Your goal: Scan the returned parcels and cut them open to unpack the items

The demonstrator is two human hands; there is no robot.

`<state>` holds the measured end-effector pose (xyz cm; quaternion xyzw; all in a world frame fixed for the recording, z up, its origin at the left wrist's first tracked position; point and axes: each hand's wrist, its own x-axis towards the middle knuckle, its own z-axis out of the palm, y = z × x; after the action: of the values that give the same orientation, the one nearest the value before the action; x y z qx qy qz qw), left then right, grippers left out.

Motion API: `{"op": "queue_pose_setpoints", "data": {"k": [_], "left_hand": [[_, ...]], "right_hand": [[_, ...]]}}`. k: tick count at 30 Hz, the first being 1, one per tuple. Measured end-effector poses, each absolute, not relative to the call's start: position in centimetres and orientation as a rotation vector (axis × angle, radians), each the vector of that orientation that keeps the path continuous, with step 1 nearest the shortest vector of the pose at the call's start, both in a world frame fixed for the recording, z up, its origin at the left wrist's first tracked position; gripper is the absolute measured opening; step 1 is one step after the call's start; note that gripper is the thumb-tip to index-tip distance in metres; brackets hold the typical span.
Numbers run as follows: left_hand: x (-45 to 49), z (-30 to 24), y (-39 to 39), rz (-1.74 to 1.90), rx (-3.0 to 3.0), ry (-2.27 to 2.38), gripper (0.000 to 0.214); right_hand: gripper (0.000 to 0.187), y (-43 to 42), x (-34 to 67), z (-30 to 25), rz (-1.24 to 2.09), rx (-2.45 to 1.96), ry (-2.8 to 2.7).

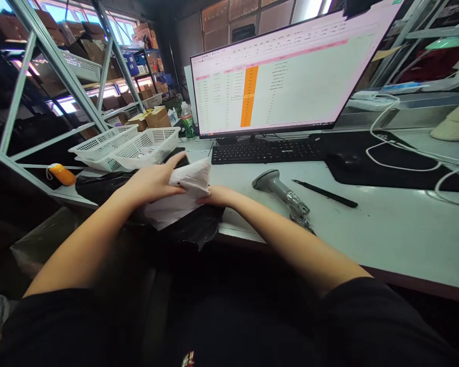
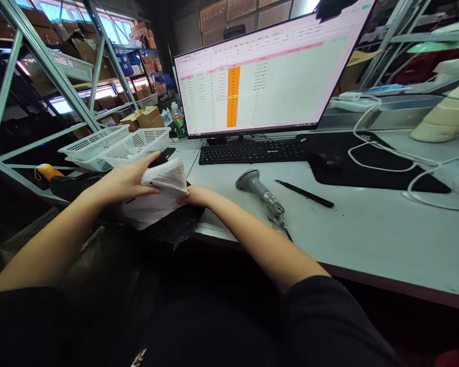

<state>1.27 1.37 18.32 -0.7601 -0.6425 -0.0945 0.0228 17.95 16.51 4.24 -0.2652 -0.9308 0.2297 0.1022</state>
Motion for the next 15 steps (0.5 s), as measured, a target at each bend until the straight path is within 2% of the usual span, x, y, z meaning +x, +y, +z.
{"op": "queue_pose_setpoints", "data": {"k": [3, 4, 6, 11, 15], "left_hand": [[-1.4, 17.6, 2.7, -0.327, -2.064, -2.068, 0.034], [-2.6, 17.5, 3.2, -0.413, -2.051, -2.057, 0.031], [-5.0, 17.5, 3.8, -0.664, -2.016, -2.02, 0.031], [-10.2, 17.6, 4.5, -1.286, -1.727, -1.928, 0.03], [-10.3, 15.9, 5.6, -1.321, -1.663, -1.943, 0.029]], "right_hand": [[0.035, 16.4, 18.5, 3.4, 0.931, -0.783, -2.67], [0.04, 16.3, 18.7, 3.2, 0.993, -0.765, -2.634], [0.051, 16.2, 19.0, 2.7, 1.073, -0.743, -2.554], [0.06, 16.8, 19.2, 3.2, 1.252, -0.697, -2.418], [0.07, 16.8, 19.0, 5.0, 1.859, -0.374, -1.94]]}}
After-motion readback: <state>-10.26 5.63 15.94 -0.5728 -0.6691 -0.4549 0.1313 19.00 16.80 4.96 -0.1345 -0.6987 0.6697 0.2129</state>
